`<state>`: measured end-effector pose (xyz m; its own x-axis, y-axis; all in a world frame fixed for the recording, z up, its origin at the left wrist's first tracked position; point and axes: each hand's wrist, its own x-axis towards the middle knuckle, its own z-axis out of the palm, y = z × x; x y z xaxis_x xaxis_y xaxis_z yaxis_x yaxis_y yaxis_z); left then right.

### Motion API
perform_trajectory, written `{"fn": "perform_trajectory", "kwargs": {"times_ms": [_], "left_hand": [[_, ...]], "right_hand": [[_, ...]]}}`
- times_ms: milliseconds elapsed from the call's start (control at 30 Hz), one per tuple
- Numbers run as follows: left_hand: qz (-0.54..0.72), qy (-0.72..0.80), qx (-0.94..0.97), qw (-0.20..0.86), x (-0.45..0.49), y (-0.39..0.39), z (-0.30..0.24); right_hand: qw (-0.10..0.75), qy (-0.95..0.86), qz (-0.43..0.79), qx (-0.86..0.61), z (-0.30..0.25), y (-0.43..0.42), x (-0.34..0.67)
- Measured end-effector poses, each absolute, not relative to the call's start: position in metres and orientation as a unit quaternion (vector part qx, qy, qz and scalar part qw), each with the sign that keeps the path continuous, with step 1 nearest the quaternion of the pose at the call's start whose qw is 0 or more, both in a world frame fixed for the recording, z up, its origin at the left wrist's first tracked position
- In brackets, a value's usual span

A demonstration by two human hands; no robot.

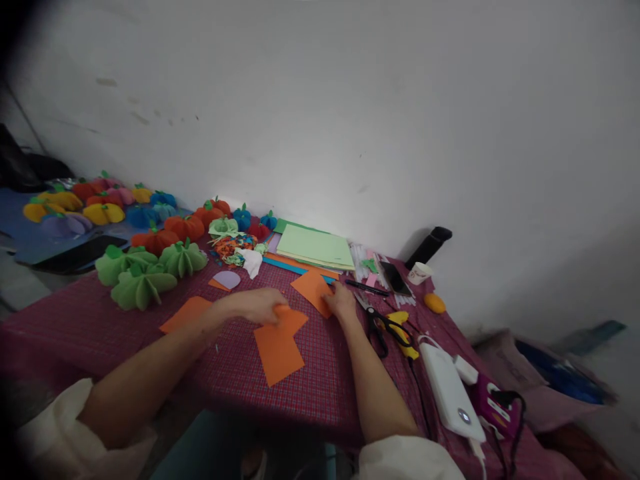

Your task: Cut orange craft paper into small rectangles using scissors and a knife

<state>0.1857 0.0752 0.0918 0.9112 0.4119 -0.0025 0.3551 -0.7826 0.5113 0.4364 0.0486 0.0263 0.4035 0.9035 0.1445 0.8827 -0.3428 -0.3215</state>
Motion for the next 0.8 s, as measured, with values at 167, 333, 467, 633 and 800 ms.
{"fn": "perform_trajectory", "kwargs": {"times_ms": [167, 333, 467, 633, 800], "left_hand": [[0.178, 0.313, 0.835, 0.417, 0.18, 0.094, 0.089], [0.274, 0.36, 0.73, 0.512, 0.191, 0.101, 0.067], [0.364, 0.377, 0.623, 0.581, 0.205, 0.102, 0.058], [0.432, 0.316, 0.503, 0.679, 0.208, 0.1, 0.057], [0.438, 0.272, 0.431, 0.741, 0.209, 0.091, 0.051]], "right_hand": [[0.211, -0.535, 0.033, -0.817, 0.029, 0.046, 0.435], [0.254, -0.506, 0.03, -0.824, 0.035, 0.047, 0.437], [0.293, -0.489, 0.04, -0.821, 0.037, 0.049, 0.436], [0.324, -0.479, 0.042, -0.815, 0.035, 0.049, 0.433], [0.374, -0.482, -0.033, -0.792, 0.048, 0.04, 0.42]]}}
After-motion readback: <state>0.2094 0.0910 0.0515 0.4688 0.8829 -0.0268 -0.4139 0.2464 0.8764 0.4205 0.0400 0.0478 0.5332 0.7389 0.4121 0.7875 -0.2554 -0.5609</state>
